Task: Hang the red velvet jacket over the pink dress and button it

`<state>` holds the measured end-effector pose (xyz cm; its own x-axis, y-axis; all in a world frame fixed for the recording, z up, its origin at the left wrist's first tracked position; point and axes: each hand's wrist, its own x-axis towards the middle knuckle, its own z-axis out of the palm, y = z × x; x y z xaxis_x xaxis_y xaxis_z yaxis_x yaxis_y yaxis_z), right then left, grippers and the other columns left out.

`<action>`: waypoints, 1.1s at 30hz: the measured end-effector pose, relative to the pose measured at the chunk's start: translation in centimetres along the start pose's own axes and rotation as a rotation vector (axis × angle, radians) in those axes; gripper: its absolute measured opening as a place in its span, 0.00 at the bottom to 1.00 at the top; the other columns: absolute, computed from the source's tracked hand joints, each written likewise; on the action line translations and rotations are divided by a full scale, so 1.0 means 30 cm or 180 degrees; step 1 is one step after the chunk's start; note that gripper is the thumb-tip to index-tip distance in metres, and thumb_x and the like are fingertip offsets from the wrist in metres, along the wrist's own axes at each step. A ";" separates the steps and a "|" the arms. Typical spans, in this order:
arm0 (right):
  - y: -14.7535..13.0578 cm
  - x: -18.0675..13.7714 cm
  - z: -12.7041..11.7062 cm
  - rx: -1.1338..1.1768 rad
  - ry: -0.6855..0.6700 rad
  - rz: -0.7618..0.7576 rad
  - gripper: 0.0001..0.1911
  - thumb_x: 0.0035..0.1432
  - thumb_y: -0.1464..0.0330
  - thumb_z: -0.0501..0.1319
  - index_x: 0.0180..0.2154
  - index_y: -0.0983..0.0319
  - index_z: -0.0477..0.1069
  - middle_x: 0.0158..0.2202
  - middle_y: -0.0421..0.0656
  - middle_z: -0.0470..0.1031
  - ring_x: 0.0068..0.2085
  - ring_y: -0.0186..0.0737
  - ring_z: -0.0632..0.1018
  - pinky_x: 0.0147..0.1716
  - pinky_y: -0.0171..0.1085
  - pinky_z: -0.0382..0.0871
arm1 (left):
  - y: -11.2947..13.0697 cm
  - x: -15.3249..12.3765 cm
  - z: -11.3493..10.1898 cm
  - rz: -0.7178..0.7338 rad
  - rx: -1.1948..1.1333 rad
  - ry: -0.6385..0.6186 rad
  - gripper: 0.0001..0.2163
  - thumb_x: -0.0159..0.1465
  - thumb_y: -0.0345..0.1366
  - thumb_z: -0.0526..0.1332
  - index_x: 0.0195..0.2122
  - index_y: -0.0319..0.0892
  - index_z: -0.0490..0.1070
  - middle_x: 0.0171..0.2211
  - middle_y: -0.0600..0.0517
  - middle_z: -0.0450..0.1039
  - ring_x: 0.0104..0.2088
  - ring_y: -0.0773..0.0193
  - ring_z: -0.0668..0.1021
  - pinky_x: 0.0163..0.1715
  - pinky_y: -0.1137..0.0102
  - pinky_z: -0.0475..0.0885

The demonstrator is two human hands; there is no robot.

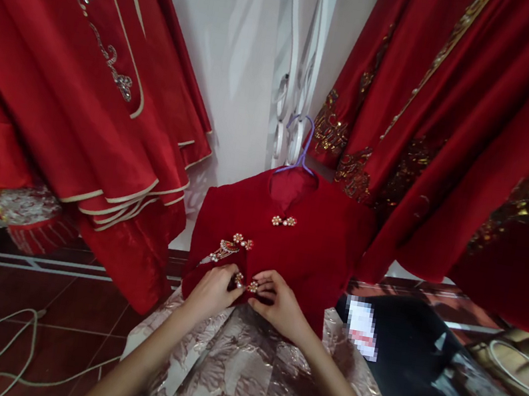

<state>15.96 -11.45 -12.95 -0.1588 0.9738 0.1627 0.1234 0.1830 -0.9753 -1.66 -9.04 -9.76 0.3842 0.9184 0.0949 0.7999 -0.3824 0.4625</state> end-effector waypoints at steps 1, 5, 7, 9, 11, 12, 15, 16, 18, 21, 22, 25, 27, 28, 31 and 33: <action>0.015 0.003 0.006 0.0026 0.0031 -0.0010 0.17 0.46 0.71 0.65 0.39 0.59 0.66 0.38 0.41 0.70 0.38 0.35 0.74 0.39 0.37 0.74 | 0.000 0.000 -0.014 0.0012 -0.0069 -0.0045 0.02 0.59 0.34 0.58 0.30 0.42 0.67 0.29 0.50 0.74 0.29 0.61 0.76 0.29 0.71 0.64; 0.029 0.008 0.009 0.0136 0.0123 0.0030 0.13 0.50 0.68 0.64 0.39 0.60 0.68 0.35 0.41 0.71 0.37 0.34 0.75 0.38 0.35 0.74 | -0.011 -0.002 -0.049 0.0061 -0.0285 -0.0254 0.05 0.60 0.37 0.59 0.31 0.42 0.68 0.29 0.50 0.75 0.31 0.61 0.77 0.30 0.71 0.66; 0.028 0.008 0.010 0.0075 0.0140 0.0035 0.11 0.50 0.67 0.65 0.37 0.61 0.70 0.33 0.40 0.72 0.35 0.34 0.75 0.36 0.34 0.73 | -0.026 -0.004 -0.056 0.0156 -0.0368 -0.0414 0.04 0.59 0.36 0.59 0.32 0.42 0.69 0.30 0.51 0.76 0.32 0.62 0.78 0.32 0.72 0.68; 0.034 0.009 0.011 -0.0020 0.0141 0.0025 0.10 0.50 0.66 0.65 0.36 0.62 0.72 0.32 0.41 0.72 0.34 0.34 0.75 0.35 0.34 0.72 | -0.042 -0.006 -0.060 0.0261 -0.0444 -0.0557 0.05 0.60 0.36 0.58 0.33 0.42 0.70 0.30 0.51 0.76 0.33 0.62 0.78 0.33 0.72 0.69; 0.043 0.010 0.010 -0.0112 0.0139 0.0018 0.09 0.50 0.66 0.65 0.36 0.62 0.74 0.32 0.41 0.73 0.34 0.35 0.75 0.34 0.34 0.71 | -0.055 -0.005 -0.062 0.0300 -0.0525 -0.0592 0.06 0.61 0.37 0.58 0.32 0.42 0.70 0.31 0.51 0.76 0.34 0.62 0.78 0.34 0.72 0.69; 0.048 0.010 0.008 -0.0142 0.0132 0.0023 0.09 0.50 0.66 0.65 0.35 0.62 0.75 0.32 0.41 0.73 0.34 0.35 0.75 0.34 0.34 0.71 | -0.059 -0.003 -0.062 0.0276 -0.0558 -0.0539 0.06 0.61 0.38 0.58 0.33 0.42 0.70 0.31 0.51 0.76 0.34 0.62 0.78 0.35 0.71 0.69; 0.052 0.012 -0.007 -0.0133 0.0081 0.0088 0.10 0.50 0.66 0.66 0.35 0.62 0.76 0.32 0.41 0.74 0.33 0.35 0.75 0.34 0.34 0.70 | -0.058 0.006 -0.062 0.0109 -0.0576 -0.0163 0.06 0.59 0.37 0.60 0.35 0.42 0.68 0.30 0.51 0.75 0.32 0.63 0.77 0.34 0.71 0.69; 0.050 0.013 -0.013 -0.0079 0.0051 0.0118 0.10 0.50 0.66 0.66 0.36 0.62 0.76 0.31 0.41 0.75 0.33 0.34 0.75 0.34 0.34 0.70 | -0.053 0.008 -0.063 0.0076 -0.0555 -0.0009 0.07 0.57 0.36 0.62 0.36 0.42 0.67 0.29 0.52 0.74 0.31 0.63 0.76 0.33 0.71 0.69; 0.041 0.015 -0.024 0.0110 -0.0023 0.0174 0.11 0.49 0.65 0.67 0.36 0.63 0.76 0.32 0.41 0.75 0.34 0.34 0.75 0.36 0.34 0.70 | -0.037 0.008 -0.067 0.0138 -0.0482 0.0219 0.08 0.56 0.34 0.62 0.35 0.42 0.64 0.28 0.54 0.71 0.29 0.65 0.75 0.31 0.72 0.68; 0.025 0.017 -0.028 0.0445 -0.0115 0.0224 0.14 0.48 0.65 0.68 0.38 0.63 0.76 0.33 0.42 0.77 0.36 0.35 0.76 0.39 0.35 0.71 | -0.007 0.000 -0.075 0.0418 -0.0336 0.0170 0.03 0.58 0.31 0.58 0.31 0.42 0.64 0.28 0.54 0.69 0.28 0.67 0.73 0.29 0.73 0.66; 0.023 0.017 -0.025 0.0507 -0.0110 0.0214 0.14 0.48 0.65 0.68 0.38 0.63 0.76 0.33 0.42 0.77 0.36 0.35 0.76 0.40 0.35 0.71 | 0.003 -0.004 -0.077 0.0477 -0.0305 0.0099 0.02 0.58 0.30 0.57 0.30 0.42 0.64 0.28 0.54 0.69 0.28 0.67 0.72 0.29 0.73 0.65; 0.028 0.015 -0.009 0.0520 0.0046 0.0124 0.14 0.49 0.64 0.68 0.38 0.63 0.76 0.34 0.43 0.77 0.37 0.36 0.77 0.40 0.35 0.72 | 0.026 -0.012 -0.078 0.0466 -0.0304 0.0009 0.03 0.58 0.28 0.57 0.30 0.42 0.64 0.27 0.55 0.69 0.28 0.67 0.72 0.29 0.73 0.64; 0.037 0.013 0.005 0.0469 0.0168 0.0056 0.13 0.49 0.64 0.67 0.37 0.63 0.76 0.36 0.44 0.77 0.37 0.36 0.77 0.40 0.36 0.72 | 0.035 -0.014 -0.076 0.0384 -0.0354 0.0021 0.03 0.57 0.28 0.57 0.31 0.42 0.64 0.27 0.55 0.70 0.28 0.67 0.73 0.29 0.73 0.64; 0.041 0.011 0.011 0.0437 0.0221 0.0024 0.12 0.50 0.64 0.67 0.37 0.63 0.76 0.36 0.44 0.76 0.37 0.37 0.77 0.40 0.36 0.73 | 0.038 -0.014 -0.076 0.0353 -0.0371 0.0023 0.03 0.57 0.28 0.58 0.31 0.42 0.64 0.27 0.55 0.70 0.28 0.67 0.73 0.29 0.73 0.65; 0.047 0.008 0.022 0.0318 0.0358 -0.0072 0.11 0.51 0.64 0.66 0.37 0.62 0.76 0.37 0.44 0.75 0.37 0.36 0.77 0.39 0.36 0.74 | 0.045 -0.016 -0.073 0.0333 -0.0354 0.0013 0.03 0.58 0.29 0.58 0.32 0.42 0.65 0.27 0.54 0.70 0.29 0.66 0.73 0.30 0.73 0.66; 0.044 0.006 0.025 0.0256 0.0405 -0.0118 0.10 0.52 0.65 0.65 0.37 0.62 0.76 0.37 0.43 0.75 0.36 0.36 0.77 0.39 0.36 0.74 | 0.050 -0.017 -0.070 0.0341 -0.0302 0.0028 0.03 0.58 0.28 0.57 0.31 0.42 0.66 0.28 0.53 0.71 0.29 0.66 0.74 0.31 0.73 0.66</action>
<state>15.36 -11.15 -14.32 -0.0357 0.9768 0.2113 0.0401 0.2127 -0.9763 -1.62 -9.86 -7.26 0.4607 0.8738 0.1558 0.7071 -0.4674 0.5305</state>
